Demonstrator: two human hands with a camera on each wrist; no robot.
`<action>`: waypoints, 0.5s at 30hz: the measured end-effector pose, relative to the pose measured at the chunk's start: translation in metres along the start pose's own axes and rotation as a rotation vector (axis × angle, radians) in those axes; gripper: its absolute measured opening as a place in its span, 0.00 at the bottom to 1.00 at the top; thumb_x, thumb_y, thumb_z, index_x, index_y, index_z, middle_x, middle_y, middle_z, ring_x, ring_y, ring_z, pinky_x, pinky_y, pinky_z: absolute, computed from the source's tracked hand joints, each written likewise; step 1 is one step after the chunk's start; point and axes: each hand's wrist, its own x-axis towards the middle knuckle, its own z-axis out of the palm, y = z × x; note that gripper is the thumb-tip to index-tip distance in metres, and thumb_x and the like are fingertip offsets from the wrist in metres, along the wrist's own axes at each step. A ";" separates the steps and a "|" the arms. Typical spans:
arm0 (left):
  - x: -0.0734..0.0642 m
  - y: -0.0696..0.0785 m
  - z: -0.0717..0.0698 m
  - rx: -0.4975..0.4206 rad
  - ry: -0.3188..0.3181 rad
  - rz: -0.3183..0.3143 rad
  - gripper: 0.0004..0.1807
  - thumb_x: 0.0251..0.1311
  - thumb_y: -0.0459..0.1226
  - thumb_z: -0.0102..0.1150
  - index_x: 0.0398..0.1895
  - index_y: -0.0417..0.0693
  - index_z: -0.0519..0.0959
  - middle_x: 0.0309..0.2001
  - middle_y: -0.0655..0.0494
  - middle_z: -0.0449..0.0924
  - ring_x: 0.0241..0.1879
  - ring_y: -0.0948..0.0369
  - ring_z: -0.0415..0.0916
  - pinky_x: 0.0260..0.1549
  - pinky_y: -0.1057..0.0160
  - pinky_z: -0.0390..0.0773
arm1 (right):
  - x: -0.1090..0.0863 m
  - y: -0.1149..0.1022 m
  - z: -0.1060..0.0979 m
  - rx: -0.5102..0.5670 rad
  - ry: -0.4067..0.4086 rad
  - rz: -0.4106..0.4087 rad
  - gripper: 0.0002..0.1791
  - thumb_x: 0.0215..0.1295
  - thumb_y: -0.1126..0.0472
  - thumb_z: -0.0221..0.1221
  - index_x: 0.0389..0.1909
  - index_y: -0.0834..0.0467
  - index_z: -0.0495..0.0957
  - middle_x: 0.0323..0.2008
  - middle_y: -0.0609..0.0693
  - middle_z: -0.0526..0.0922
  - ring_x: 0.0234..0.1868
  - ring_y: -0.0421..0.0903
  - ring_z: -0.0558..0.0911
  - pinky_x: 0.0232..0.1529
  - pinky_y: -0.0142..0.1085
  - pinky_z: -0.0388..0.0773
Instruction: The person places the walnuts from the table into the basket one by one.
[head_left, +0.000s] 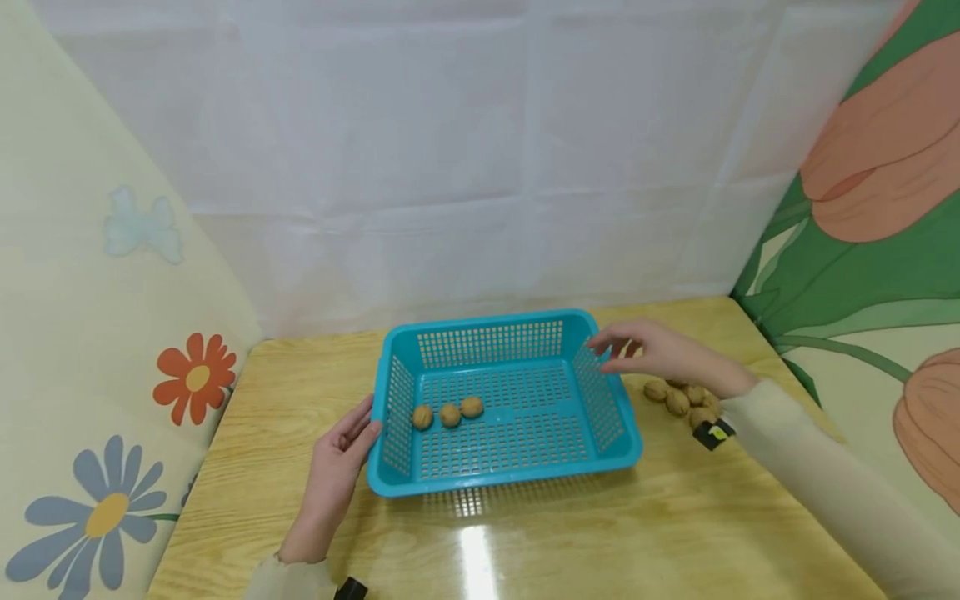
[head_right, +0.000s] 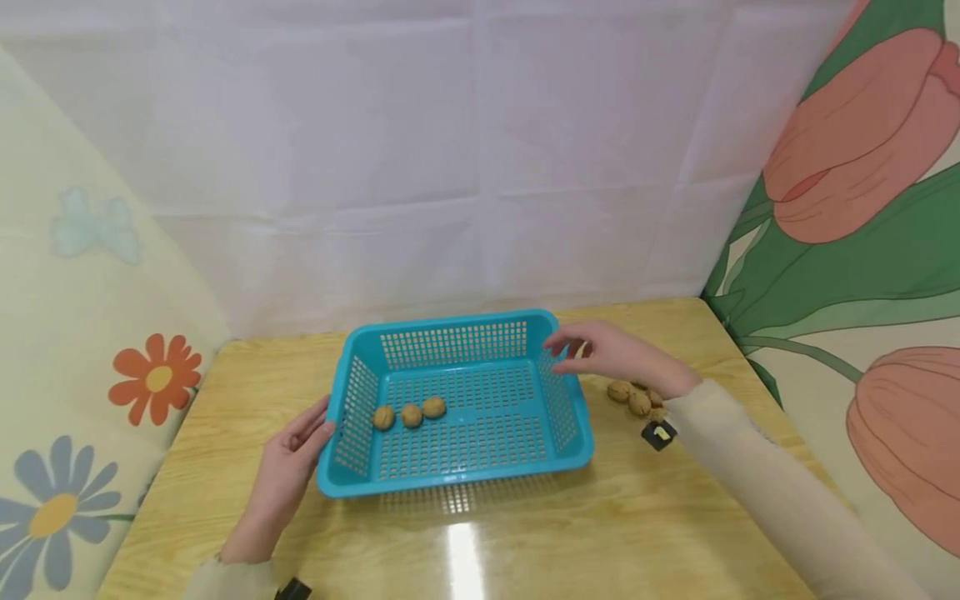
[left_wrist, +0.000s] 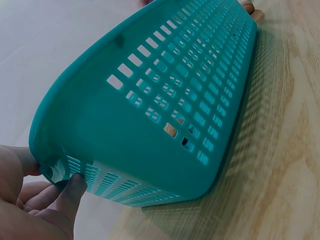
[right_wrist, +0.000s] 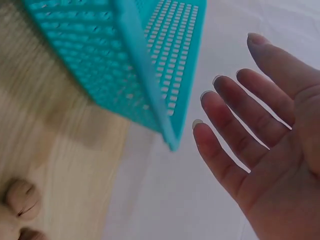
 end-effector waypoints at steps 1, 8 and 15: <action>0.000 0.000 0.000 0.000 0.000 0.000 0.31 0.79 0.41 0.55 0.80 0.44 0.63 0.75 0.43 0.68 0.55 0.80 0.76 0.54 0.72 0.81 | -0.007 0.004 -0.001 -0.006 0.014 0.001 0.21 0.74 0.57 0.65 0.63 0.61 0.80 0.54 0.57 0.84 0.49 0.47 0.83 0.51 0.46 0.84; 0.002 -0.001 0.000 -0.001 -0.004 -0.001 0.31 0.79 0.42 0.55 0.81 0.45 0.62 0.75 0.43 0.67 0.55 0.80 0.76 0.54 0.73 0.81 | -0.053 0.033 -0.004 -0.045 0.118 0.005 0.17 0.72 0.62 0.66 0.59 0.58 0.82 0.50 0.50 0.86 0.45 0.40 0.83 0.46 0.39 0.85; 0.002 -0.001 -0.001 -0.004 -0.008 -0.003 0.32 0.79 0.42 0.54 0.81 0.45 0.61 0.75 0.43 0.67 0.55 0.80 0.76 0.54 0.73 0.81 | -0.089 0.059 -0.007 -0.064 0.181 0.050 0.14 0.72 0.64 0.65 0.57 0.59 0.83 0.50 0.56 0.87 0.44 0.33 0.81 0.44 0.37 0.84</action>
